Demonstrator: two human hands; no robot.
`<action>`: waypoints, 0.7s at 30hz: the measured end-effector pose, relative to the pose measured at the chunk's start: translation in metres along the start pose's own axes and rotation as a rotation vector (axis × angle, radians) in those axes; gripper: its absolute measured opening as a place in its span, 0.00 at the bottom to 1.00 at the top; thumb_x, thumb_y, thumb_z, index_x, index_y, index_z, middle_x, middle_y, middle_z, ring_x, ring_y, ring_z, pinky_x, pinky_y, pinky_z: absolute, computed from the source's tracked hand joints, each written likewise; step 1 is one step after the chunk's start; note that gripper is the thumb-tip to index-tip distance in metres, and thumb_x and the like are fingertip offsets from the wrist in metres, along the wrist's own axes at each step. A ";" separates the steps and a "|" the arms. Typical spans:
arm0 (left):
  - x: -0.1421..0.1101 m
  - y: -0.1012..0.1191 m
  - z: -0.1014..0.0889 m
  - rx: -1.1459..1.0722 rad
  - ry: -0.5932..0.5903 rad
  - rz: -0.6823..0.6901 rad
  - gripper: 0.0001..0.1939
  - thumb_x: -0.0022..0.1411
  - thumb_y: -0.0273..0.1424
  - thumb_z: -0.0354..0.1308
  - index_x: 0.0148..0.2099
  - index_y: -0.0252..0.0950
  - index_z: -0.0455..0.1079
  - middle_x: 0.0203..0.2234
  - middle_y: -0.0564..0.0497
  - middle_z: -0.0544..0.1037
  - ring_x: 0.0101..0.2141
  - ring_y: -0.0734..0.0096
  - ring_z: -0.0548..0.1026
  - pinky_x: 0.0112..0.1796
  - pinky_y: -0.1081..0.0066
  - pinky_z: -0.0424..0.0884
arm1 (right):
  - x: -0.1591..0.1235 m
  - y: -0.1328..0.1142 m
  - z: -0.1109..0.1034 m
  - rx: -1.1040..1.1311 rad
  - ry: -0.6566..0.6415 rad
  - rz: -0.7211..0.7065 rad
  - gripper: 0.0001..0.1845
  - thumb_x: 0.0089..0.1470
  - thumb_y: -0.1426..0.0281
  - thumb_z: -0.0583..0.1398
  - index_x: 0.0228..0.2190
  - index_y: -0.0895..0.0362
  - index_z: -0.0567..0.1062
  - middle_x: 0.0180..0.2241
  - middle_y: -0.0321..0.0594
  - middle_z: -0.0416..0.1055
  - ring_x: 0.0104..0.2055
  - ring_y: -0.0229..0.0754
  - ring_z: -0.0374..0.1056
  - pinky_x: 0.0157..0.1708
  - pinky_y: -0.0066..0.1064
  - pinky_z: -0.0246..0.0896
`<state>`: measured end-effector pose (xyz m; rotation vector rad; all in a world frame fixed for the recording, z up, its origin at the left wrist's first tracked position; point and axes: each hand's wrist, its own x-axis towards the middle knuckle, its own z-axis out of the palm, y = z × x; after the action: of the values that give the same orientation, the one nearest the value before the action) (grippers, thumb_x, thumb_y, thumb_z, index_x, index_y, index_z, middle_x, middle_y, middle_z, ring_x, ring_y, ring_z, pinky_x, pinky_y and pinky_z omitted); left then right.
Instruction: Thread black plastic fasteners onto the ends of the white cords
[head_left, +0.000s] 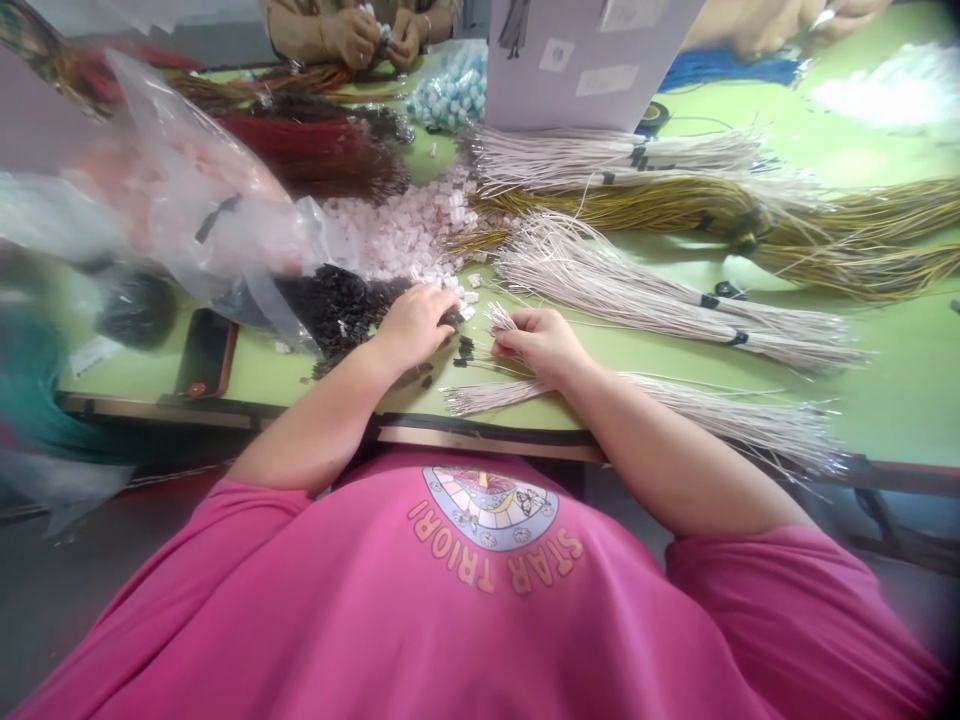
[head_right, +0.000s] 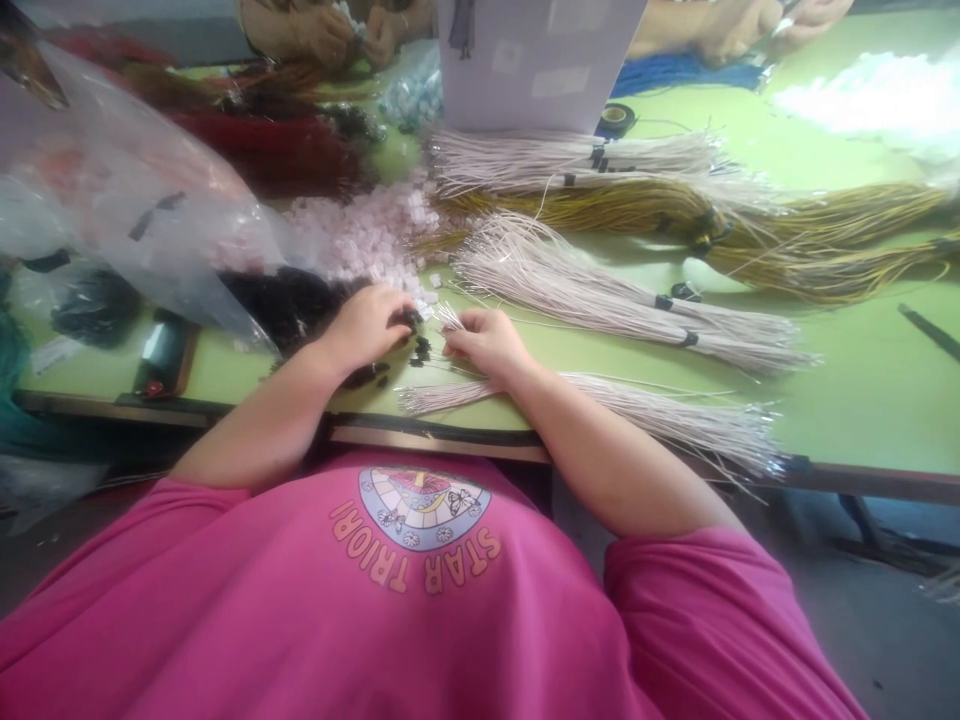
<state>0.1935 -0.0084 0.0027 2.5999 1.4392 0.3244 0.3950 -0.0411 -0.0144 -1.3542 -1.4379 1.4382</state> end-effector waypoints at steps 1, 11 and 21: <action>0.000 0.000 0.001 0.006 -0.009 0.021 0.13 0.53 0.30 0.56 0.42 0.35 0.71 0.36 0.46 0.71 0.39 0.63 0.67 0.42 0.65 0.63 | -0.001 -0.001 0.000 -0.029 -0.004 -0.001 0.08 0.41 0.67 0.59 0.20 0.61 0.72 0.20 0.37 0.69 0.21 0.32 0.59 0.24 0.26 0.54; 0.002 0.001 0.010 0.018 -0.096 -0.016 0.09 0.55 0.27 0.51 0.35 0.34 0.71 0.32 0.46 0.72 0.35 0.65 0.69 0.39 0.67 0.64 | -0.002 -0.003 0.001 -0.152 0.040 0.015 0.09 0.38 0.66 0.58 0.22 0.60 0.71 0.16 0.31 0.59 0.20 0.31 0.53 0.21 0.25 0.47; -0.009 0.016 0.003 -0.856 -0.094 -0.223 0.11 0.55 0.33 0.55 0.38 0.33 0.71 0.30 0.50 0.74 0.30 0.74 0.70 0.35 0.71 0.66 | -0.003 -0.003 0.001 -0.115 0.017 -0.018 0.09 0.38 0.66 0.59 0.22 0.60 0.71 0.17 0.31 0.60 0.20 0.31 0.52 0.22 0.25 0.48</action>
<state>0.2024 -0.0244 0.0029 1.7326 1.1775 0.6119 0.3946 -0.0436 -0.0112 -1.4166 -1.5380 1.3476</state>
